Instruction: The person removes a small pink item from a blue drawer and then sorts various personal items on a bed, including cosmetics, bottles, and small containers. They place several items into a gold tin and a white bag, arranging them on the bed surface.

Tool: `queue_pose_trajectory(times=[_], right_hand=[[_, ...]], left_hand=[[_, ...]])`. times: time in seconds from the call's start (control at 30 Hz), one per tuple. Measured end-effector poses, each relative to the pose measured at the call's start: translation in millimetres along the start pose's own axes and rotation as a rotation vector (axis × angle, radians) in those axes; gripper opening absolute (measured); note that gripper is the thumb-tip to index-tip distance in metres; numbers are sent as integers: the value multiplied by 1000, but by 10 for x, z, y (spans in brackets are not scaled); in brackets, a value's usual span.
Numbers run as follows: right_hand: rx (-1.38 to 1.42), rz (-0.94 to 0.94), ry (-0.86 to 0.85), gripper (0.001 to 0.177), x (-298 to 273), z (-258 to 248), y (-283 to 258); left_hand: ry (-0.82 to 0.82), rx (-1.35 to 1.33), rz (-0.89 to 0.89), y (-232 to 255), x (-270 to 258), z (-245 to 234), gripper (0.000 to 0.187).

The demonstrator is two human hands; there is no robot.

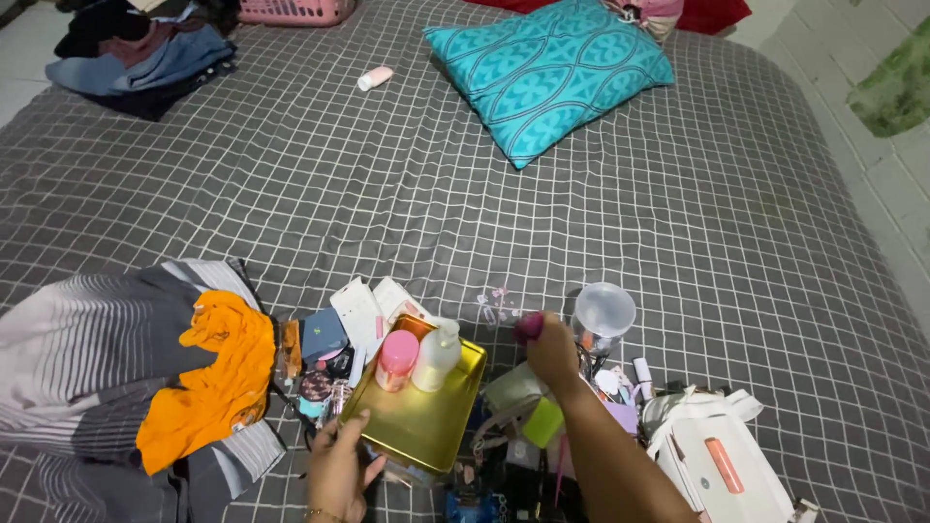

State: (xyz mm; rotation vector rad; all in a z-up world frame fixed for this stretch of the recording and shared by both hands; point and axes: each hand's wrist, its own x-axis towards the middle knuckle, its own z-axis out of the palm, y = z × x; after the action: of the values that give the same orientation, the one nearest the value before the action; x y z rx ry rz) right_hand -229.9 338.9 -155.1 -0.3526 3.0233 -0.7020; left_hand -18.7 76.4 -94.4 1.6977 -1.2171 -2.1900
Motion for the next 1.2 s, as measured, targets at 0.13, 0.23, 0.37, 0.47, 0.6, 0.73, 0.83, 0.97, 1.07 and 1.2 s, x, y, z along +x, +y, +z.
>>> queue_pose_trajectory(times=[0.13, 0.23, 0.37, 0.47, 0.6, 0.73, 0.83, 0.97, 1.07, 1.2], right_hand=[[756, 312, -108, 19, -400, -790, -799], [776, 101, -356, 22, -674, -854, -1178], [338, 125, -629, 32, -844, -347, -1442], [487, 159, -525, 45, -857, 161, -1271], [500, 152, -420, 36, -943, 325, -1221], [372, 125, -308, 37, -876, 589, -1199], [325, 65, -288, 35, -881, 454, -1465], [309, -144, -255, 25, -868, 135, -1870], [249, -313, 5, 14, -698, 314, -1809], [650, -87, -90, 12, -755, 85, -2185]], left_hand=[[-39, 41, -17, 141, -219, 36, 48], [-64, 64, -16, 92, -251, 64, 46], [-95, 127, -79, 89, -424, 100, 54], [-137, 68, -101, -70, -394, 83, 43], [-177, 78, -96, -46, -407, -27, 51], [-181, 118, -75, 93, -435, -119, 60], [-177, 98, -83, 190, -413, -251, 65], [-201, -18, 25, 242, -189, -474, 23], [-53, -162, 96, 186, 207, -604, 49], [-4, -309, 83, 584, 100, -943, 48]])
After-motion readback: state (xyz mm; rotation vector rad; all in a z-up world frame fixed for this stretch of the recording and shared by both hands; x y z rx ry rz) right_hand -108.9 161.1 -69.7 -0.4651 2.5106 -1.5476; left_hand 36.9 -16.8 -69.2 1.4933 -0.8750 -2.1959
